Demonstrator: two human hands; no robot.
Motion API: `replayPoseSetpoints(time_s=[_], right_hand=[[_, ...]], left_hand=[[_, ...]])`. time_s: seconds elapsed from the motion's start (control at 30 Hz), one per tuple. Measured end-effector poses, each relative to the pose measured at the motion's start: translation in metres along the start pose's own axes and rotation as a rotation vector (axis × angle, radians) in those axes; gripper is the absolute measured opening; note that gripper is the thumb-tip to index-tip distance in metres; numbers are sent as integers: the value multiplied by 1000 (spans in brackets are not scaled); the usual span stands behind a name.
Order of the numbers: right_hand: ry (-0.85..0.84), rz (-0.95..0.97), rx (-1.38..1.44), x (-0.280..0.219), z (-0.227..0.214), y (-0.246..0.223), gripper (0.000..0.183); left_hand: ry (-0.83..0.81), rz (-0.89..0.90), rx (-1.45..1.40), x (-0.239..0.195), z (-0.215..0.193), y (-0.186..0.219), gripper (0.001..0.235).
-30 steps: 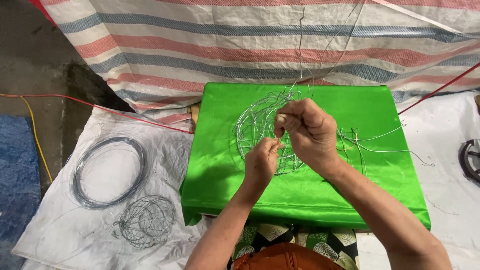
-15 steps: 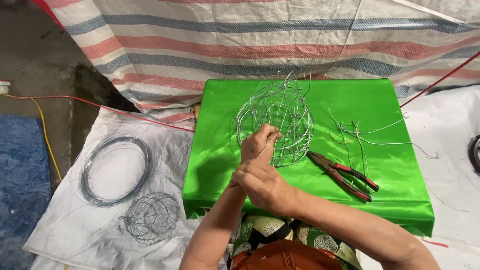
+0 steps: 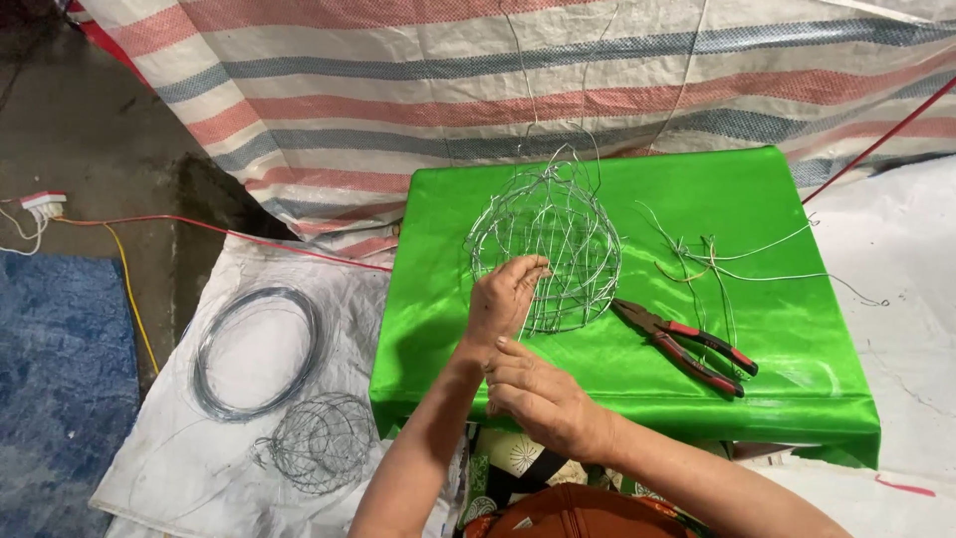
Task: The person is extending a wire mesh structure by weaving and twisting additional wire strands onto it using their hands and pliers.
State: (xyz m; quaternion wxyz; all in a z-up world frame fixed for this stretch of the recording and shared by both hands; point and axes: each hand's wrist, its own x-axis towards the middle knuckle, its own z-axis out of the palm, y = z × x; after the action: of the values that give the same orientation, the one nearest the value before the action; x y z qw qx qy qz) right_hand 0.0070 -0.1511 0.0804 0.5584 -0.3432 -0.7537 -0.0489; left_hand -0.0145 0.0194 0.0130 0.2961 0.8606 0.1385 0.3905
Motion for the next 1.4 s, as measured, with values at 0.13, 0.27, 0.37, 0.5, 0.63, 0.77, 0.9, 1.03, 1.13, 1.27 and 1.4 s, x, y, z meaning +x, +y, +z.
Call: replayPoseSetpoints(time_s=[0.13, 0.27, 0.37, 0.5, 0.63, 0.77, 0.9, 1.03, 1.13, 1.27, 1.4], right_hand=[[5, 43, -23, -7, -2, -3, 11], [-14, 189, 13, -12, -17, -10, 26], [215, 484, 169, -13, -26, -8, 26], [573, 1263, 712, 5, -53, 39, 36], [551, 1441, 952, 27, -34, 48, 42], [786, 1438, 1123, 48, -11, 38, 24], [861, 1407, 1341, 8, 2, 61, 14], [794, 1389, 1385, 25, -12, 34, 13], [812, 1424, 1331, 20, -10, 33, 12], [726, 1369, 1209, 11, -14, 39, 15], [619, 1300, 1173, -4, -12, 41, 13]], left_hand=[[45, 76, 156, -3, 10, -5, 22], [59, -37, 66, 1, 11, 8, 14], [64, -55, 62, -1, 12, 2, 13], [90, 68, 79, 3, 14, -1, 19], [82, -41, 2, -1, 5, 9, 12], [-22, -383, -133, 5, 11, 3, 16], [-180, -508, -364, 0, -4, -1, 24], [-489, -480, -454, 25, -51, 0, 34], [-482, -500, -440, 33, -48, 6, 26], [-437, -312, -1, 26, -23, -14, 21], [-450, -226, -52, 24, -33, -1, 23]])
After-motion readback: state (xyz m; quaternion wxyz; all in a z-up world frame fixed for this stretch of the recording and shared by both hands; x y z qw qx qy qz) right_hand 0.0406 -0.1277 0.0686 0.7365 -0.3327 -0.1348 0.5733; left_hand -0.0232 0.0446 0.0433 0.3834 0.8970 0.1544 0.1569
